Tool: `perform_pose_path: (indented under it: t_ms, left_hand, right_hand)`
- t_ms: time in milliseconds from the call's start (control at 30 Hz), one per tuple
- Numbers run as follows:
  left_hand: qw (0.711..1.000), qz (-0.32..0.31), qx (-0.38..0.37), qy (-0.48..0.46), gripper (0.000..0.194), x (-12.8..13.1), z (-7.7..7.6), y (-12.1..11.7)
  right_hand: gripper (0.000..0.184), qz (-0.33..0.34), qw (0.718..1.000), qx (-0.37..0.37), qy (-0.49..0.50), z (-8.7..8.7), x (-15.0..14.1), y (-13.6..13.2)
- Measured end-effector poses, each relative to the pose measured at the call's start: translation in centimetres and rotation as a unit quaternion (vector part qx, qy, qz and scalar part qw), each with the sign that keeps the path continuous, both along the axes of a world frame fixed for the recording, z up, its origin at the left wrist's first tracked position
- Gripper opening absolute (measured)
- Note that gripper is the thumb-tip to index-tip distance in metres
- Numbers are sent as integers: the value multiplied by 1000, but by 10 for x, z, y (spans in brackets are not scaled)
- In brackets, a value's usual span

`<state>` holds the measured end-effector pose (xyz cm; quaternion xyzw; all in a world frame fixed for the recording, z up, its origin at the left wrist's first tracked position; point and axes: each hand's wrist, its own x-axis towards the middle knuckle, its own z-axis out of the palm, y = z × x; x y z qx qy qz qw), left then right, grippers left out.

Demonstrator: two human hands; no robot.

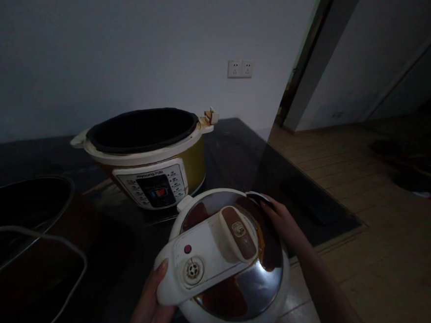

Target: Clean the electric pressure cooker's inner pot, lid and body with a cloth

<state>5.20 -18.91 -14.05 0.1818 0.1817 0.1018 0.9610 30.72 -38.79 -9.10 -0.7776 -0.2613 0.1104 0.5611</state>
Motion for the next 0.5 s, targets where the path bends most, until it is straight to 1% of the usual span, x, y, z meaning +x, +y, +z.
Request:
perform_pose_path:
  t_ms: [100,200,267,367,500]
  left_hand:
    - [999,-10,13,-34,34,0,-1,0]
    - [998,-20,22,-61,37,2,0,1]
    - [997,-19,32,-72,38,5,2,0]
    - [995,-8,44,-87,38,7,4,-2]
    - [993,-8,49,-107,41,9,6,-7]
  right_hand:
    - [37,39,999,0,-7,5,11,9]
    - [40,33,999,1,-12,-1,1,1]
    - [47,2,1000,6,-13,-8,-14,-11]
    - [53,-71,997,15,-3,-16,-38,-31]
    - [51,-150,988,26,25,-18,-63,-53]
